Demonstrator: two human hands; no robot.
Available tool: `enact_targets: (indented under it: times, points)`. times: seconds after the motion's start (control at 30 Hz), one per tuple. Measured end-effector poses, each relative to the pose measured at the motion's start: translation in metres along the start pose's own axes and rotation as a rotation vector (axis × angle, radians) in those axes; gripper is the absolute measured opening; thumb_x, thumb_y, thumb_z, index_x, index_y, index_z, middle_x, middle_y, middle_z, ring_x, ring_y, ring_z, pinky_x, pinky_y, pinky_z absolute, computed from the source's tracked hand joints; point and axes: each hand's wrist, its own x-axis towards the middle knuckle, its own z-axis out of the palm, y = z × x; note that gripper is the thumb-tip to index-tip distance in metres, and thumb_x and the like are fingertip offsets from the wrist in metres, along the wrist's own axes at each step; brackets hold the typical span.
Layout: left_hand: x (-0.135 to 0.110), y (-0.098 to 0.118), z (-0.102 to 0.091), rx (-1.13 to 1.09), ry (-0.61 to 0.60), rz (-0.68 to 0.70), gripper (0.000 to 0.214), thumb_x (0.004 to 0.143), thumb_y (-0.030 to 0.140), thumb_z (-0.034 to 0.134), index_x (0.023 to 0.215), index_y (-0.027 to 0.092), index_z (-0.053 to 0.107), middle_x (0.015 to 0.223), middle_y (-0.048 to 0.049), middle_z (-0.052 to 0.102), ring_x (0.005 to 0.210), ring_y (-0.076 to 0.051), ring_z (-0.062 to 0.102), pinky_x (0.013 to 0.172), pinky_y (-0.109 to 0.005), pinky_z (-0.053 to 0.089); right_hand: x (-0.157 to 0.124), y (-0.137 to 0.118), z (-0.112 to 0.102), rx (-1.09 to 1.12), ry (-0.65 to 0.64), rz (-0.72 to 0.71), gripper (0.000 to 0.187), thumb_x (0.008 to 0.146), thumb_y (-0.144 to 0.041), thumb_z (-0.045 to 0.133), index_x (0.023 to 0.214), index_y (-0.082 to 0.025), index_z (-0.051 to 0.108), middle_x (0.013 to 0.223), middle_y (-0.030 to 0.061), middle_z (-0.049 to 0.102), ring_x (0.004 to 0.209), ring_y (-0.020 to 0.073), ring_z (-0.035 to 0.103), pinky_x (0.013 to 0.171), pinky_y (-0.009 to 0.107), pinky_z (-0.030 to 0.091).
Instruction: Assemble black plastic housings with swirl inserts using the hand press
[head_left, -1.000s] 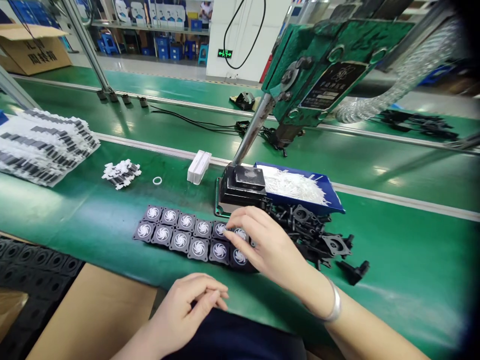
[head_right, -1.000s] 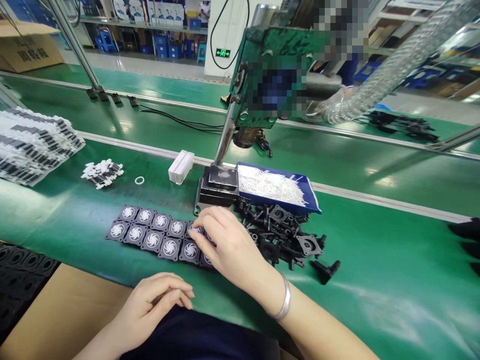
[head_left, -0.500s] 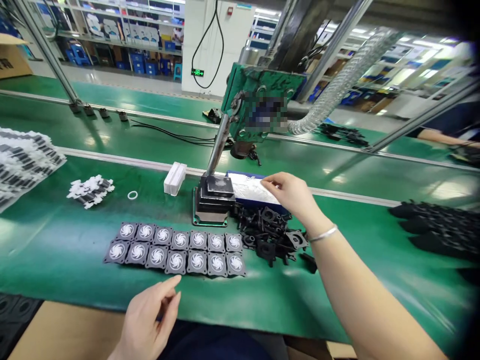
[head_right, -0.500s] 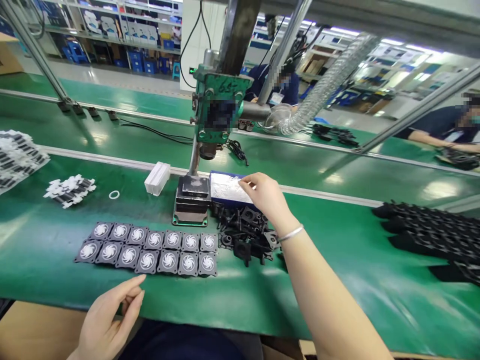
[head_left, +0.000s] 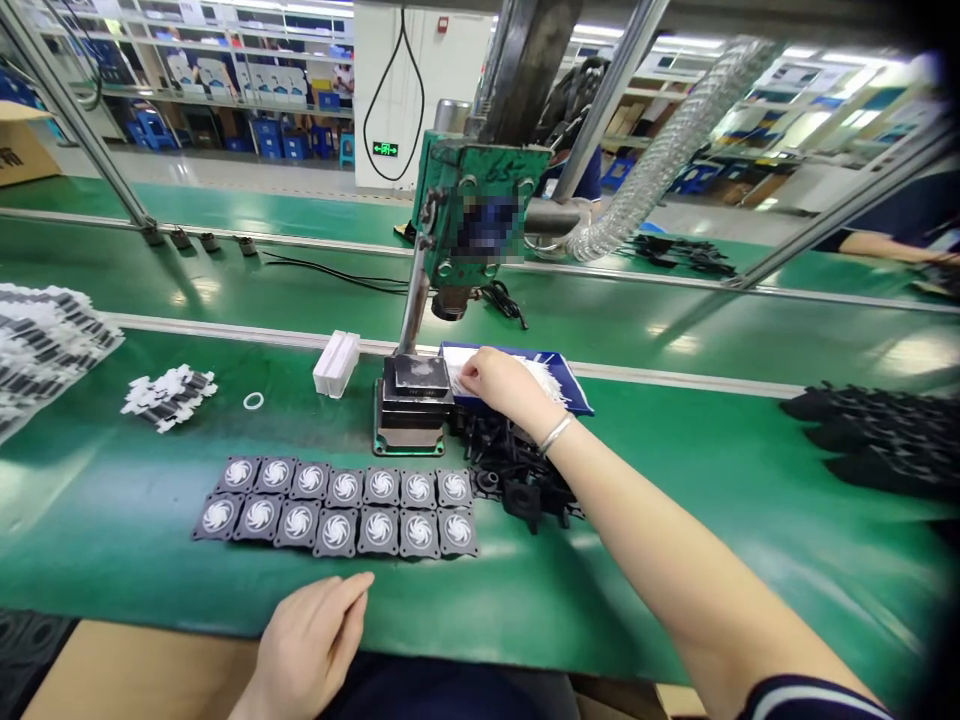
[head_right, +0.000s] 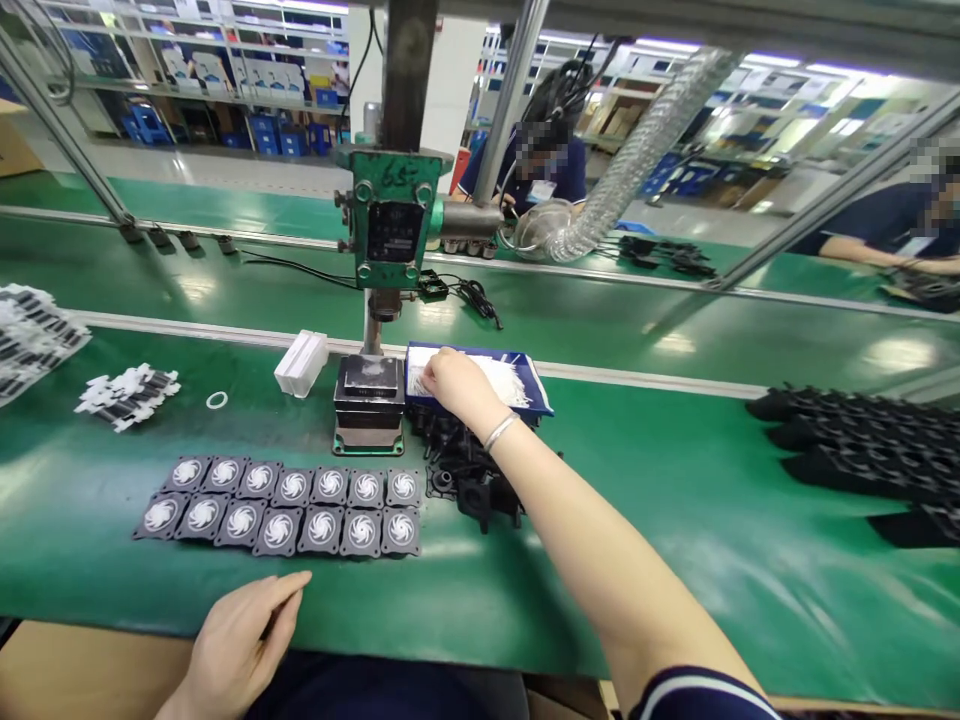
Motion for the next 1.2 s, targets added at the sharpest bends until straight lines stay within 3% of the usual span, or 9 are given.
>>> enact_targets:
  times: [0.13, 0.23, 0.3, 0.4, 0.47, 0.53, 0.6, 0.97, 1.2]
  points:
    - [0.001, 0.002, 0.000, -0.006, -0.028, 0.020, 0.022, 0.096, 0.009, 0.051, 0.116, 0.016, 0.060, 0.080, -0.0040, 0.073, 0.066, -0.015, 0.069, 0.066, -0.025, 0.054, 0.007, 0.000, -0.012, 0.053, -0.004, 0.048, 0.016, 0.079, -0.008, 0.061, 0.065, -0.013, 0.066, 0.078, 0.0111, 0.068, 0.072, 0.0200, 0.063, 0.071, 0.030, 0.045]
    - [0.000, 0.002, 0.000, -0.010, -0.034, 0.004, 0.024, 0.095, 0.008, 0.052, 0.117, 0.015, 0.060, 0.080, -0.0043, 0.072, 0.067, -0.015, 0.067, 0.066, -0.026, 0.053, -0.009, 0.000, -0.032, 0.143, 0.079, 0.097, 0.010, 0.085, -0.013, 0.058, 0.080, -0.013, 0.067, 0.081, 0.0088, 0.070, 0.073, 0.0186, 0.065, 0.071, 0.029, 0.048]
    - [-0.001, 0.002, 0.001, 0.002, -0.043, 0.004, 0.024, 0.095, 0.007, 0.052, 0.117, 0.015, 0.059, 0.081, -0.0044, 0.072, 0.068, -0.015, 0.067, 0.067, -0.026, 0.053, -0.033, -0.008, -0.042, 0.392, 0.106, 0.068, 0.012, 0.089, -0.020, 0.057, 0.094, -0.014, 0.066, 0.078, 0.0054, 0.070, 0.070, 0.0163, 0.066, 0.068, 0.027, 0.050]
    - [0.000, 0.004, 0.002, 0.026, -0.054, 0.019, 0.023, 0.094, 0.007, 0.054, 0.114, 0.015, 0.060, 0.081, -0.0042, 0.072, 0.068, -0.016, 0.068, 0.067, -0.027, 0.053, -0.079, -0.032, -0.045, 0.845, -0.064, -0.065, 0.020, 0.092, -0.030, 0.059, 0.105, -0.016, 0.064, 0.073, 0.0012, 0.069, 0.067, 0.0145, 0.067, 0.065, 0.026, 0.053]
    - [0.002, 0.005, 0.001, 0.029, -0.058, 0.020, 0.021, 0.094, 0.008, 0.053, 0.113, 0.015, 0.061, 0.080, -0.0037, 0.072, 0.067, -0.016, 0.067, 0.066, -0.026, 0.052, -0.106, -0.051, -0.038, 0.953, -0.206, -0.114, 0.017, 0.094, -0.032, 0.060, 0.101, -0.018, 0.065, 0.074, 0.0002, 0.070, 0.067, 0.0131, 0.067, 0.065, 0.025, 0.053]
    - [0.005, 0.007, 0.000, 0.013, -0.070, 0.019, 0.020, 0.095, 0.009, 0.052, 0.112, 0.016, 0.061, 0.081, -0.0031, 0.072, 0.066, -0.015, 0.067, 0.065, -0.026, 0.052, -0.123, -0.065, -0.028, 0.961, -0.237, -0.134, 0.013, 0.095, -0.030, 0.061, 0.096, -0.019, 0.067, 0.078, -0.0001, 0.071, 0.067, 0.0116, 0.066, 0.066, 0.023, 0.052]
    - [0.009, 0.010, -0.001, -0.008, -0.086, 0.016, 0.019, 0.096, 0.010, 0.051, 0.112, 0.016, 0.061, 0.083, -0.0032, 0.073, 0.067, -0.014, 0.067, 0.067, -0.026, 0.052, -0.131, -0.074, -0.019, 0.922, -0.189, -0.173, 0.009, 0.094, -0.027, 0.062, 0.094, -0.019, 0.068, 0.084, -0.0003, 0.072, 0.071, 0.0111, 0.066, 0.069, 0.023, 0.051]
    - [0.032, 0.024, 0.013, -0.038, -0.111, 0.112, 0.021, 0.098, 0.012, 0.049, 0.117, 0.012, 0.059, 0.078, -0.0031, 0.070, 0.063, -0.016, 0.066, 0.058, -0.029, 0.051, -0.131, -0.078, -0.008, 0.776, -0.062, -0.358, 0.004, 0.095, -0.018, 0.062, 0.095, -0.019, 0.066, 0.088, 0.0003, 0.071, 0.081, 0.0127, 0.065, 0.077, 0.023, 0.050]
    - [0.032, 0.021, 0.017, -0.060, -0.162, 0.085, 0.022, 0.101, 0.015, 0.046, 0.119, 0.013, 0.058, 0.083, -0.0042, 0.071, 0.067, -0.016, 0.068, 0.061, -0.029, 0.053, -0.130, -0.081, 0.001, 0.498, -0.053, -0.537, 0.019, 0.098, -0.032, 0.057, 0.087, -0.017, 0.061, 0.085, 0.0053, 0.065, 0.081, 0.0190, 0.057, 0.076, 0.033, 0.049]
